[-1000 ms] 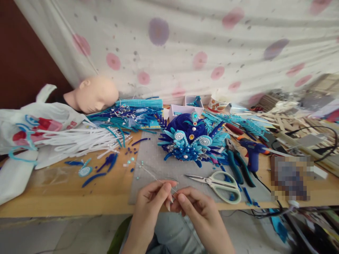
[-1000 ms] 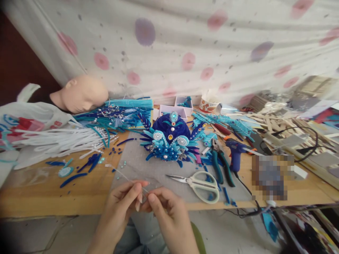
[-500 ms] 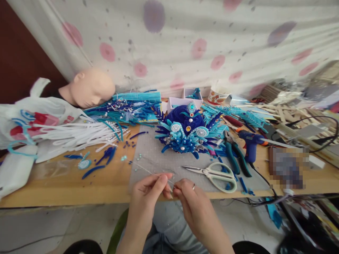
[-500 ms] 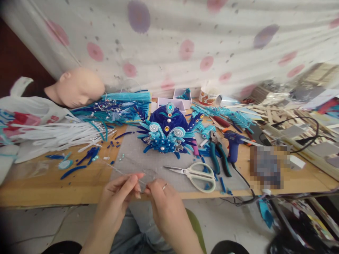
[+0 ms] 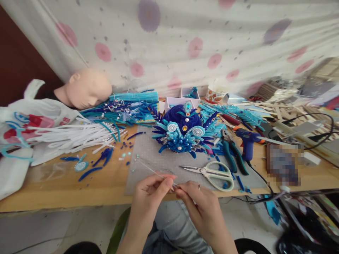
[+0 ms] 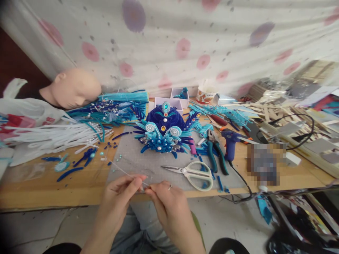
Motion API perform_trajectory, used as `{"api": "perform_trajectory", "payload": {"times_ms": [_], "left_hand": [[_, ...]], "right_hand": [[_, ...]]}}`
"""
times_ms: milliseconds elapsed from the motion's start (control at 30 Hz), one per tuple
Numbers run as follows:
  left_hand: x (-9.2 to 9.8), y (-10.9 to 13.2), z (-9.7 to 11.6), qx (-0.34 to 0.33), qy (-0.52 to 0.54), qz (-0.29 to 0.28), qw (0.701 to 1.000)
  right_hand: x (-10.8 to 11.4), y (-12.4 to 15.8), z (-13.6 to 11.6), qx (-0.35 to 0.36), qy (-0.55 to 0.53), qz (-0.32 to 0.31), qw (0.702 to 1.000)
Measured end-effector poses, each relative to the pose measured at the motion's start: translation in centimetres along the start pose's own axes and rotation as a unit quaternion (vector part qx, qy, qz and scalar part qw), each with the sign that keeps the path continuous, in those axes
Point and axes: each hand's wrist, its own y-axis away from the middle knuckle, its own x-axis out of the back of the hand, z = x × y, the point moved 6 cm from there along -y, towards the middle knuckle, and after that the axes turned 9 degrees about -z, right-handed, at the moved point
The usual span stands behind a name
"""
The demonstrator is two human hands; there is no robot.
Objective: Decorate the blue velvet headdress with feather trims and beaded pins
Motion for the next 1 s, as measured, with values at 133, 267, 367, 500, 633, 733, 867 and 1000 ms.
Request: {"api": "perform_trajectory", "payload": {"times_ms": [133, 267, 367, 500, 633, 733, 867, 1000], "left_hand": [[-0.2, 0.1, 0.5, -0.011, -0.054, -0.006, 0.998], [-0.3, 0.5, 1.5, -0.033, -0.129, -0.008, 0.991], [-0.8, 0.8, 2.5, -0.094, -0.192, -0.022, 0.977], [-1.9, 0.8, 2.8, -0.151, -0.26, -0.071, 0.951], [-2.3, 0.7, 1.8, -0.138, -0.255, -0.104, 0.951], [-1.9, 0.8, 1.0, -0.101, -0.245, -0.11, 0.958], [-0.8, 0.8, 0.8, -0.059, -0.17, -0.065, 0.982], [-1.0, 0.5, 1.1, -0.049, -0.101, -0.045, 0.993]], "right_hand": [[1.4, 0.0, 0.1, -0.025, -0.045, 0.055, 0.997], [1.8, -0.5, -0.4, -0.037, -0.075, 0.085, 0.993], [1.4, -0.9, -0.9, -0.031, -0.091, 0.074, 0.993], [1.3, -0.8, -0.8, -0.04, -0.104, 0.055, 0.992], [1.7, -0.3, -0.2, -0.064, -0.087, 0.017, 0.994], [2.9, 0.3, 0.8, -0.107, -0.071, 0.063, 0.99], [3.5, 0.7, 1.7, -0.142, -0.08, 0.073, 0.984], [1.1, 0.3, 1.0, -0.127, -0.144, -0.082, 0.978]]}}
